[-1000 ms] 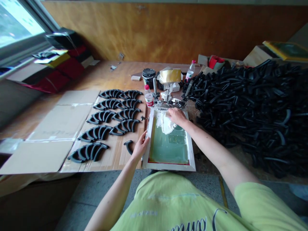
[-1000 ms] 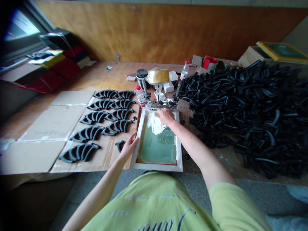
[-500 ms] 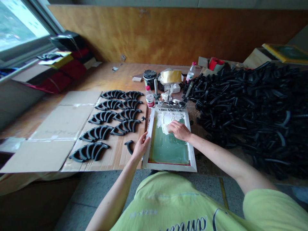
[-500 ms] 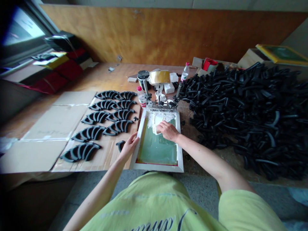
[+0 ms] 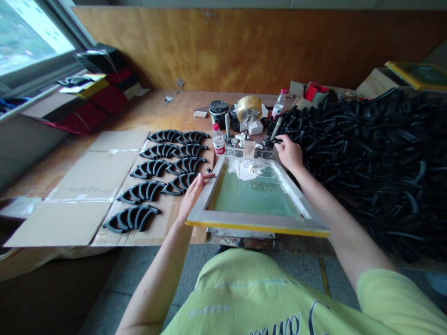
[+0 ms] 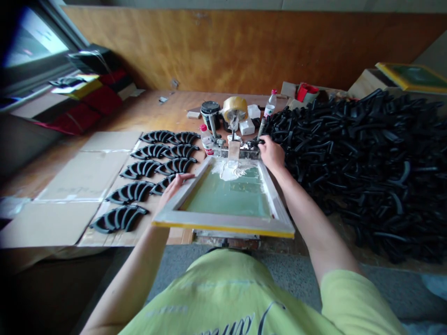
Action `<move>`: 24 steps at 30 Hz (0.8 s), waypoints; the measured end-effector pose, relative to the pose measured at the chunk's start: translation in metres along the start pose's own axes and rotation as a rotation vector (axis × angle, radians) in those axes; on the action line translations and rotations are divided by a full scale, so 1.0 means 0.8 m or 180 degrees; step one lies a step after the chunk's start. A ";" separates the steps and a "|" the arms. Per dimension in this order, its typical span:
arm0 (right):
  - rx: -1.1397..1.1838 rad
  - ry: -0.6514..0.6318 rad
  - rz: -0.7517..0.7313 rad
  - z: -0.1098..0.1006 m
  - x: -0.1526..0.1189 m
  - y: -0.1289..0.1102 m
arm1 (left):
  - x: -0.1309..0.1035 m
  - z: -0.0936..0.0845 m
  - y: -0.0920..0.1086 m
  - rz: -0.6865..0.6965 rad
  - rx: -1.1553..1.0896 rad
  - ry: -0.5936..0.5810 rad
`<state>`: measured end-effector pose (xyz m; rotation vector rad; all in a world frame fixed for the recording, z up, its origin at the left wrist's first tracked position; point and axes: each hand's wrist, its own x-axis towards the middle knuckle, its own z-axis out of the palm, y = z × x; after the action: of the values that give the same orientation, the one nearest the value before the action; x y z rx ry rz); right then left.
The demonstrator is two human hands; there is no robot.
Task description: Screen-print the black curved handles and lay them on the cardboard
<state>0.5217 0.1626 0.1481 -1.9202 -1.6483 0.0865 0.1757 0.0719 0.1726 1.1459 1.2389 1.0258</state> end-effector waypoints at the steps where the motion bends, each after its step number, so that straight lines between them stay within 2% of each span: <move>1: 0.0026 0.0062 0.0266 0.001 -0.008 0.018 | 0.009 0.005 0.014 0.0146 -0.0244 0.0000; 3: 0.0083 -0.0158 0.0524 0.012 -0.037 0.043 | 0.030 0.017 0.037 0.0383 -0.0707 -0.0035; 4: 0.0134 -0.0427 0.0412 0.022 -0.054 0.049 | 0.039 0.023 0.044 0.0437 -0.0877 -0.0051; 7: 0.0196 -0.1171 -0.0450 0.053 -0.105 0.034 | 0.049 0.041 0.039 0.0360 -0.1208 0.0149; 9: 0.0054 -0.1231 -0.0849 0.066 -0.134 0.006 | 0.037 0.055 0.012 -0.0048 -0.1232 0.0105; 12: -0.0060 -0.0810 -0.0924 0.071 -0.173 -0.049 | 0.000 0.077 -0.047 -0.1265 -0.0959 -0.0533; 13: 0.0004 -0.0743 -0.1080 0.072 -0.186 -0.066 | -0.013 0.081 -0.066 -0.1536 -0.0935 -0.0626; 15: 0.0259 -0.0919 -0.1690 0.072 -0.208 -0.088 | -0.033 0.076 -0.098 -0.1794 -0.0894 -0.0568; 17: 0.0483 -0.1264 -0.2124 0.067 -0.216 -0.079 | -0.043 0.047 -0.122 -0.1782 -0.0677 -0.0314; 18: 0.0465 -0.1337 -0.2053 0.062 -0.213 -0.060 | -0.044 0.024 -0.132 -0.1747 -0.0455 -0.0136; 20: 0.0076 -0.1171 -0.1312 0.043 -0.196 0.001 | -0.045 -0.035 -0.152 -0.1603 0.0126 0.0429; 22: -0.0721 -0.0761 -0.0176 0.020 -0.173 0.077 | -0.046 -0.094 -0.173 -0.1649 0.0887 0.0959; 23: -0.1023 -0.0628 0.0316 0.010 -0.164 0.113 | -0.047 -0.118 -0.184 -0.1805 0.1257 0.1003; 24: -0.1110 -0.0561 0.0510 0.001 -0.158 0.143 | -0.047 -0.137 -0.194 -0.1958 0.1640 0.0937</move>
<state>0.5936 0.0416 0.0519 -2.3664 -1.7080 0.0339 0.0594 0.0195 0.0271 0.8970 2.0112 0.4197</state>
